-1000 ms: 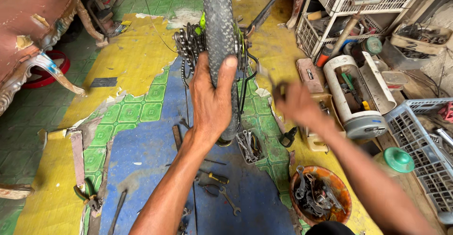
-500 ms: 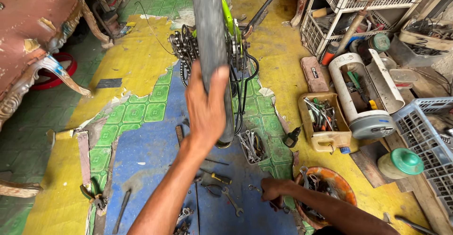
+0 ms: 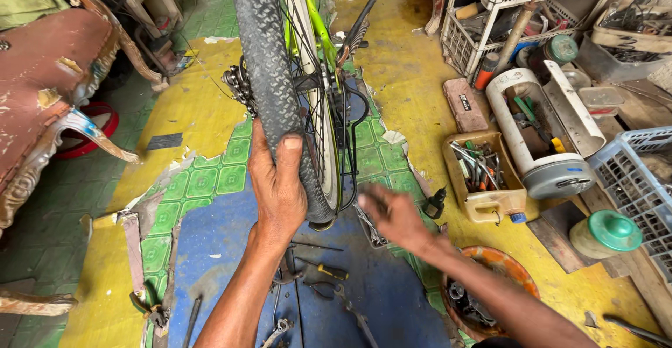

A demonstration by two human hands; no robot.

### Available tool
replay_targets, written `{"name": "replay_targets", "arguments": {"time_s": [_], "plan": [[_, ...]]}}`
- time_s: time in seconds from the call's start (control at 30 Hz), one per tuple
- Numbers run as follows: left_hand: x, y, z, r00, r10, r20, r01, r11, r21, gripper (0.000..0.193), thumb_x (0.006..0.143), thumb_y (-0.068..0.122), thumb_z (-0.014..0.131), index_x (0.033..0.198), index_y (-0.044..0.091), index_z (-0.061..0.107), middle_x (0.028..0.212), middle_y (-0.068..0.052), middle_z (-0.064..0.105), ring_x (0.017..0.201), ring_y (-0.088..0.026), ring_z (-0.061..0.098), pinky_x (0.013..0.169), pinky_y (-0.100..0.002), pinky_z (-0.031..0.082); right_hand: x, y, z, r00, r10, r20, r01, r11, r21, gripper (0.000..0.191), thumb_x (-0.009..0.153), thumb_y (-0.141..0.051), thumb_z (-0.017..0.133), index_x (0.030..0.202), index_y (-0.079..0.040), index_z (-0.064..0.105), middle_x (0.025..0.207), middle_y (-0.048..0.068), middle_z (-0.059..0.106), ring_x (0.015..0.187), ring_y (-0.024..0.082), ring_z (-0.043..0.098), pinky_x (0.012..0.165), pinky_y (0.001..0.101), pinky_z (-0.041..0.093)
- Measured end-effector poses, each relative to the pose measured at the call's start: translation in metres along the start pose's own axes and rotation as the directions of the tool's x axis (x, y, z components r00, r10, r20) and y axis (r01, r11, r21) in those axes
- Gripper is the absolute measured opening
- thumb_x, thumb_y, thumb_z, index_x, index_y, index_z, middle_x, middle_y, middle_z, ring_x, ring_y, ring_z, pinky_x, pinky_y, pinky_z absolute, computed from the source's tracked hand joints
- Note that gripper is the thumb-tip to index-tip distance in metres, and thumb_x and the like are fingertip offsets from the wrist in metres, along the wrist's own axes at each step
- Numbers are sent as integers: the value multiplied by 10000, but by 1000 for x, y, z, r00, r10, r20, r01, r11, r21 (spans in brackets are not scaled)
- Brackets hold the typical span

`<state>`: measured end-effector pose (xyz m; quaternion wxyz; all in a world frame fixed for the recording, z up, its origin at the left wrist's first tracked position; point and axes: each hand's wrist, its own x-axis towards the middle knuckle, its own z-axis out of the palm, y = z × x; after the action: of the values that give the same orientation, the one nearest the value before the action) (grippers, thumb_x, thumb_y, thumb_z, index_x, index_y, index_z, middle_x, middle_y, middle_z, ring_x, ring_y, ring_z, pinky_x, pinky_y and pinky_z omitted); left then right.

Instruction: The person is repairing the rear derailleur and chain of a green bicycle. They use a hammer and a small metal tool to adjust the derailleur, then rotate the rear wheel to test the chain movement.

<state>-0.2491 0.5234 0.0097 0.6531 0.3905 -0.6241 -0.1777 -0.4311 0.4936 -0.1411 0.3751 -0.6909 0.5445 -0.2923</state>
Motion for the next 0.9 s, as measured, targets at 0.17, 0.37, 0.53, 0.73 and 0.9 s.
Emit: {"name": "replay_targets", "arguments": {"time_s": [0.17,0.37,0.53,0.73,0.9], "plan": [[-13,-14,-9,980,141,-143,-155,984,-91,589,1092,529,435,1318,-15,446,1199,-49,552,1115,-145,527,972,-304,442,-7,-108,-60,685,-640,-348,688,725,20,387,1102,-324,561,1361,-39,601,1204,116,742,1057,171,712,892,349,584],[-14,-113,-53,798,-374,-473,286,925,-248,497,1058,471,525,1057,-14,630,998,-59,597,937,-174,519,883,-342,445,28,-209,-85,640,-716,-279,721,685,-106,633,1136,-308,636,1626,-58,322,1376,113,585,1222,180,595,1057,313,510],[-3,-175,-52,780,-522,-346,457,852,-255,505,1005,538,522,1045,64,690,980,-39,708,891,-168,594,816,-329,471,59,-270,-75,565,-813,-141,764,580,-283,783,1135,-133,773,1647,-20,191,1621,217,452,1501,286,463,1315,379,371],[14,-198,-50,636,-765,104,621,427,-658,543,1014,538,483,961,39,691,799,-114,741,615,-197,628,605,-315,478,54,-271,-41,784,-573,-239,570,817,-92,843,941,-62,674,1576,31,127,1330,225,607,1152,306,659,971,453,527],[20,-213,-63,662,-750,8,477,412,-776,354,984,343,631,912,5,707,715,-40,677,576,-151,565,576,-356,486,79,-233,-52,958,-200,-206,228,966,124,387,1059,-212,568,1293,95,559,994,195,699,837,287,722,656,432,637]]}}
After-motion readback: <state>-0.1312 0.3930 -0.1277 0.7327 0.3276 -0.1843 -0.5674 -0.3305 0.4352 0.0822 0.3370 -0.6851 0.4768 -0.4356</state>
